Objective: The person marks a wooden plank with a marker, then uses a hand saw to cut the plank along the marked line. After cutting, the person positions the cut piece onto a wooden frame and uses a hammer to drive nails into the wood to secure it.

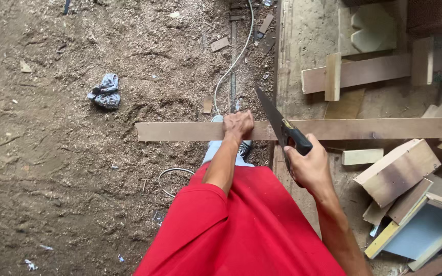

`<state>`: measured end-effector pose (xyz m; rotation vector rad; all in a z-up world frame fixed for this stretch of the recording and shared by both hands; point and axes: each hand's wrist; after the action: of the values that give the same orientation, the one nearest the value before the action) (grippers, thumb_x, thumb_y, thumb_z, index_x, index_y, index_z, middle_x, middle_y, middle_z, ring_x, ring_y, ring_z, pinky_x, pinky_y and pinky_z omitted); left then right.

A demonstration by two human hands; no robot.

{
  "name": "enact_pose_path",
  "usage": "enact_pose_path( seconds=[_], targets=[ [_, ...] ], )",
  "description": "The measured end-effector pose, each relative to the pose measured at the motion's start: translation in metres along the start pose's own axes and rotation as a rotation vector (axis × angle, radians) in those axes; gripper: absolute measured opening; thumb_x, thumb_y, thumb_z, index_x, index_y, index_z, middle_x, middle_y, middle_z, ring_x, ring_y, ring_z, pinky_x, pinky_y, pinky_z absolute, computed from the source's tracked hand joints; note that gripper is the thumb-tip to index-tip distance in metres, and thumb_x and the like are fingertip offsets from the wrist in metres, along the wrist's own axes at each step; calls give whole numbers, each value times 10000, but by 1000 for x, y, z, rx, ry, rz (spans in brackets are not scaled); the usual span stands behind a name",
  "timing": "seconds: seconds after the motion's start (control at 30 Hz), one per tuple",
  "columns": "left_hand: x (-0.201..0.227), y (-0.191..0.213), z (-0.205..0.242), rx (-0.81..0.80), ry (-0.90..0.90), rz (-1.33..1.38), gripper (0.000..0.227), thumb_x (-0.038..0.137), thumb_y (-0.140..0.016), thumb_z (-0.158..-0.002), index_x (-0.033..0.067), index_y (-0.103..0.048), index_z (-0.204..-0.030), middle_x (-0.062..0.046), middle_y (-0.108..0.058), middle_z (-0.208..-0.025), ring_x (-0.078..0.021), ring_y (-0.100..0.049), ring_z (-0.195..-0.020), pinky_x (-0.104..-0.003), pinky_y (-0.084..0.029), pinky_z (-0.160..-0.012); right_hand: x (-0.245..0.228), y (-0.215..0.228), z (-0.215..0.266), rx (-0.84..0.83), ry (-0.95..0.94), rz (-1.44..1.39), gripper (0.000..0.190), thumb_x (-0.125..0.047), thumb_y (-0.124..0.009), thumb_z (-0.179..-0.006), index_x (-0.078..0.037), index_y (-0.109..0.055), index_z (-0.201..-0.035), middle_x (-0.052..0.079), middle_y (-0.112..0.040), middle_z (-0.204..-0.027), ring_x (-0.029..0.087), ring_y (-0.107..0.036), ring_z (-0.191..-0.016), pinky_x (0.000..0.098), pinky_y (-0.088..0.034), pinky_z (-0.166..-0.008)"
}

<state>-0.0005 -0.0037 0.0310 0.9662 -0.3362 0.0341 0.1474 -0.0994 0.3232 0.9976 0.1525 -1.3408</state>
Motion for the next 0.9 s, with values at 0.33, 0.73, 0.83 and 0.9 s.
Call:
enact_pose_path(
  seconds=[0.33,0.73,0.83,0.9],
  targets=[
    [-7,-4,2,49,-21,-61,638,379,-254,-1068,163,-762,-748,-145,-743,-785,-270,-709,-633,-422,-533,-550,22,-11,45,26,17,-4,157,-136,-708,-874,-45,-586,-911,66,-610,-597,130,-586,-492,335,-456,-454],
    [5,-44,-22,131,-54,3,501,392,-352,-992,199,-784,-825,-166,-761,-842,-391,-743,-761,-490,-580,-706,63,-53,-72,153,143,13,199,-156,-683,-802,-47,-652,-965,148,-663,-691,240,-673,-628,417,-537,-608],
    [-9,-31,2,55,14,-29,546,414,-332,-1043,196,-799,-862,-154,-772,-919,-360,-753,-834,-466,-581,-765,58,-79,-53,258,322,48,223,-168,-712,-861,2,-597,-948,213,-648,-750,303,-678,-680,440,-533,-644],
    [-10,-22,-2,49,7,-38,548,407,-322,-1044,204,-801,-872,-149,-773,-929,-331,-756,-833,-447,-575,-751,57,-83,-51,241,257,64,236,-179,-710,-857,-15,-603,-989,228,-664,-770,343,-687,-719,453,-533,-646]
  ],
)
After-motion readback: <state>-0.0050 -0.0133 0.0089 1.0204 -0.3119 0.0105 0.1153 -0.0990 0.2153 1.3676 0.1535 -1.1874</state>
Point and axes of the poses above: each hand's wrist, its own z-axis away from the middle knuckle, its own y-axis out of the back of the hand, x = y × z
